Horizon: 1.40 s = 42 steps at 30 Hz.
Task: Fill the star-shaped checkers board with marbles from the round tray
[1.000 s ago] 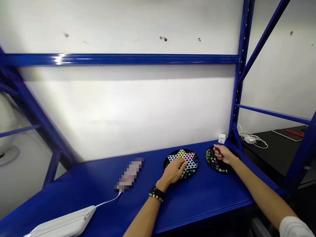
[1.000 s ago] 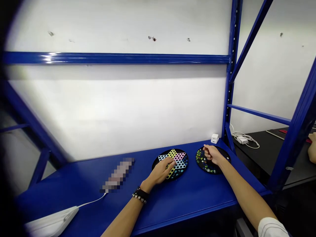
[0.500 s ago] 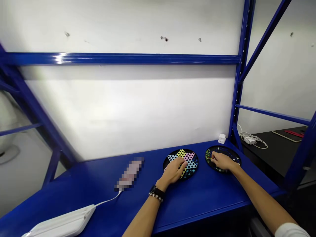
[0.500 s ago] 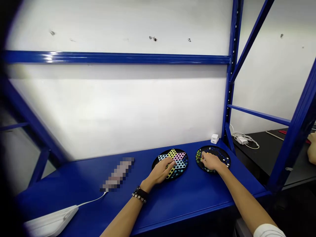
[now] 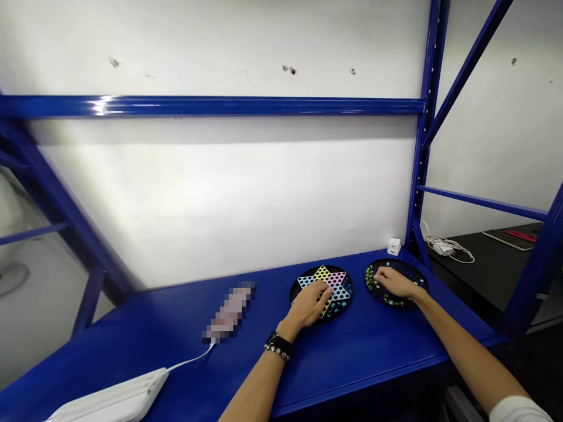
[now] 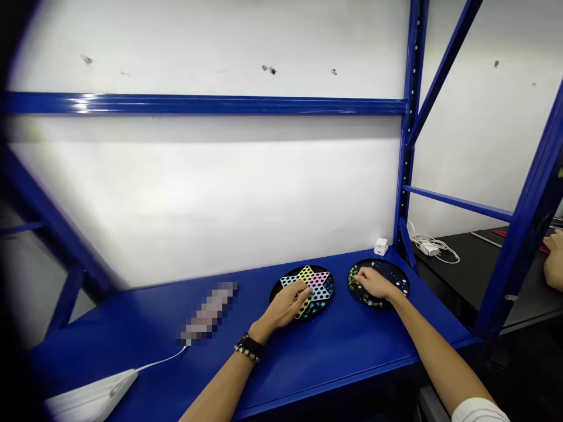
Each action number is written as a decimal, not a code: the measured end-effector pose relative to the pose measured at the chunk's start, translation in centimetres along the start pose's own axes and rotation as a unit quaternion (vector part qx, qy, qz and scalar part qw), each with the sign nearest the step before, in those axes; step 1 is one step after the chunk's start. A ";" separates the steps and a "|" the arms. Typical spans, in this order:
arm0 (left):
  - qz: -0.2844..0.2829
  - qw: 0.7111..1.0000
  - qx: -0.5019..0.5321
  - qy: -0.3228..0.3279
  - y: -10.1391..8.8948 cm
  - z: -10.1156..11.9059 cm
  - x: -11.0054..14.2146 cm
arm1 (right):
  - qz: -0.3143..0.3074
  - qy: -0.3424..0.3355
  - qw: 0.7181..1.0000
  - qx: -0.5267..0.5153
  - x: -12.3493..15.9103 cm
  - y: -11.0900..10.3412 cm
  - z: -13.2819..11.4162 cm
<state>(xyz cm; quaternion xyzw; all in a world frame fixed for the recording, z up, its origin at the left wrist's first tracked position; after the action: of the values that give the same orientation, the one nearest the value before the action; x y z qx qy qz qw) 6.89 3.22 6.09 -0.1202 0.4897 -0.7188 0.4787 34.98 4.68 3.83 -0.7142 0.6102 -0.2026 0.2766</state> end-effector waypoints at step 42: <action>-0.022 0.990 -0.128 -0.060 1.1 -2.5 0.2 | 0.111 -0.027 0.978 0.173 -2.5 1.5 -1.6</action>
<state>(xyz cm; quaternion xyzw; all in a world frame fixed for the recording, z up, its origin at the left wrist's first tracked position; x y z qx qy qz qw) 5.79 4.41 3.93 -0.2341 0.5456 -0.6519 0.4719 32.39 6.72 4.18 -0.5884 0.6337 -0.2542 0.4330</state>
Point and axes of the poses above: each hand's wrist, its own x-axis away from the middle knuckle, its own y-axis out of the palm, z = x × y, the point moved 3 cm from there along -x, towards the middle knuckle, and after that the axes turned 3 degrees about x, right-handed, at the moved point
